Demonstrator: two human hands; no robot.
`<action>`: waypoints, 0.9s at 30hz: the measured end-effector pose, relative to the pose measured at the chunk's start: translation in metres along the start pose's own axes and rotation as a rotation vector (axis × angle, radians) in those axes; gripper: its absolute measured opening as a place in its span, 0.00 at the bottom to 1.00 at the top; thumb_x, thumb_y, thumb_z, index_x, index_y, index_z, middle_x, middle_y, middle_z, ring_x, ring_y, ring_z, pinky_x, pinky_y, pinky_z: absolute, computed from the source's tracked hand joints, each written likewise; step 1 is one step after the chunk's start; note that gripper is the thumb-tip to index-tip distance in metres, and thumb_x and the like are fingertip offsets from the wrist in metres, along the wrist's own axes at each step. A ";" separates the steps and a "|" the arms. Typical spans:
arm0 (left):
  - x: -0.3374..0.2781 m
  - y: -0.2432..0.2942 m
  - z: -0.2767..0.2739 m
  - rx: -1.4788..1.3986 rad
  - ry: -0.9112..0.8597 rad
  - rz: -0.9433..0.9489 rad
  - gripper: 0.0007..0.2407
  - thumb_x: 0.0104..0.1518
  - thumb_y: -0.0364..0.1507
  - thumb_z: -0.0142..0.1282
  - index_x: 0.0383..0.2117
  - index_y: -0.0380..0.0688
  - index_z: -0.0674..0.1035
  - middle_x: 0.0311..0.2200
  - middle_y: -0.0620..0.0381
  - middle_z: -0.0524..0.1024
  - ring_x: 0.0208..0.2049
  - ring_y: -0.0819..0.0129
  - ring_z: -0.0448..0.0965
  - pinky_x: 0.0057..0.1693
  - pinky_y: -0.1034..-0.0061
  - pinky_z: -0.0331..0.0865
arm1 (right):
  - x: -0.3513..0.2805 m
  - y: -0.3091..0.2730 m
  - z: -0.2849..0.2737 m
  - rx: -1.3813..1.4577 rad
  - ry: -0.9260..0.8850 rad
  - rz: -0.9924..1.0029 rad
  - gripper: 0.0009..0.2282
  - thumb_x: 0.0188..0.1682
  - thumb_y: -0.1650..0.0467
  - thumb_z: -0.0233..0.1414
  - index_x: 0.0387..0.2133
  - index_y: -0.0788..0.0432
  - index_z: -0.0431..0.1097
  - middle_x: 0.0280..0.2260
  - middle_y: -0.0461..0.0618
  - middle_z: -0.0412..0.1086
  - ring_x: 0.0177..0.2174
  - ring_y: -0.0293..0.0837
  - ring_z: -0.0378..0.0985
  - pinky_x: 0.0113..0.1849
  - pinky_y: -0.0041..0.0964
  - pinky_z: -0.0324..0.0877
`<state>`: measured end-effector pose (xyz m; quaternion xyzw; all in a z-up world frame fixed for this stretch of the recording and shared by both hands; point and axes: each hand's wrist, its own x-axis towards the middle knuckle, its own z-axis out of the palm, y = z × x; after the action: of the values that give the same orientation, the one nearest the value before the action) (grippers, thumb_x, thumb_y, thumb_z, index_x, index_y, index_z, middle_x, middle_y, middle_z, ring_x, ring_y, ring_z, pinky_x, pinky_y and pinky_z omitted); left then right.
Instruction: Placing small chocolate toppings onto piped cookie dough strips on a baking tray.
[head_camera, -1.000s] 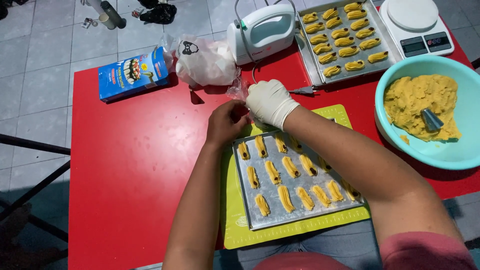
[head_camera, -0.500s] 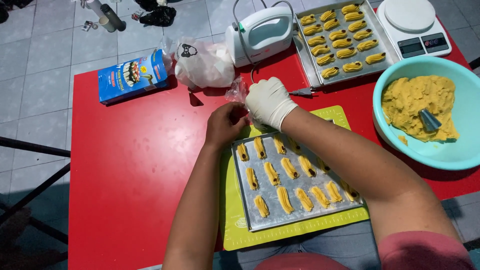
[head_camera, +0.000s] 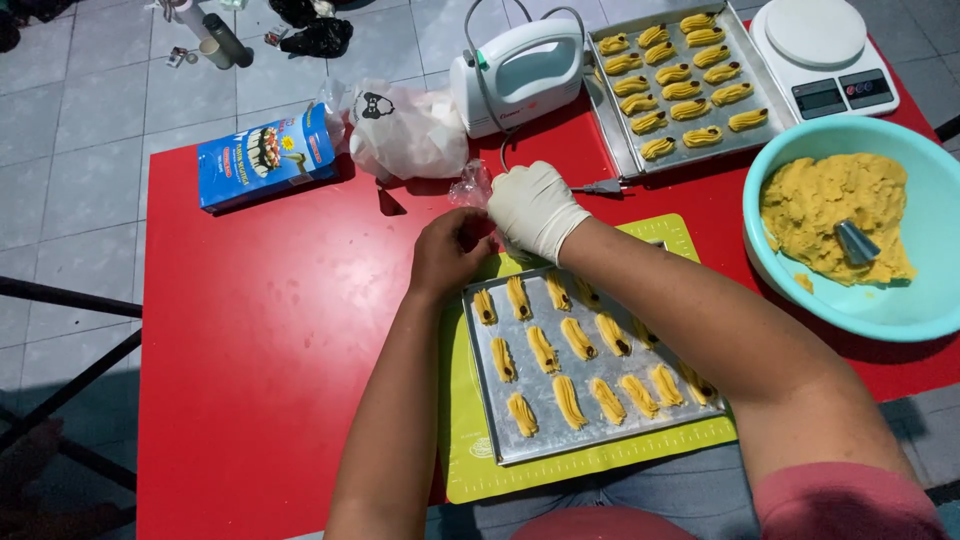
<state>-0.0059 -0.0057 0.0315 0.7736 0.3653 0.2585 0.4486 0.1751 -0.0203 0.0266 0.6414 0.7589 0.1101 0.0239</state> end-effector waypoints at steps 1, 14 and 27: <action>0.000 -0.001 0.000 0.000 0.000 -0.001 0.17 0.55 0.22 0.66 0.52 0.37 0.80 0.45 0.35 0.80 0.49 0.34 0.81 0.53 0.48 0.77 | 0.000 0.000 0.003 0.001 0.000 -0.001 0.10 0.30 0.64 0.62 0.24 0.54 0.74 0.24 0.46 0.73 0.30 0.53 0.79 0.30 0.48 0.68; 0.001 -0.014 0.004 0.026 0.045 0.038 0.16 0.52 0.24 0.68 0.48 0.39 0.81 0.41 0.39 0.81 0.45 0.39 0.83 0.50 0.53 0.79 | -0.011 0.018 -0.041 0.132 0.118 -0.023 0.05 0.38 0.64 0.57 0.24 0.49 0.76 0.26 0.49 0.68 0.31 0.55 0.76 0.31 0.50 0.70; 0.004 -0.021 0.016 0.065 0.110 0.071 0.16 0.48 0.27 0.70 0.44 0.42 0.83 0.36 0.42 0.82 0.42 0.42 0.83 0.47 0.56 0.80 | -0.219 0.042 -0.146 1.598 0.065 0.479 0.09 0.47 0.77 0.60 0.39 0.69 0.78 0.25 0.49 0.77 0.25 0.35 0.68 0.25 0.29 0.68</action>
<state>0.0009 -0.0035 0.0063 0.7848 0.3699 0.3045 0.3932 0.2281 -0.2484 0.1545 0.6058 0.4518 -0.4410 -0.4841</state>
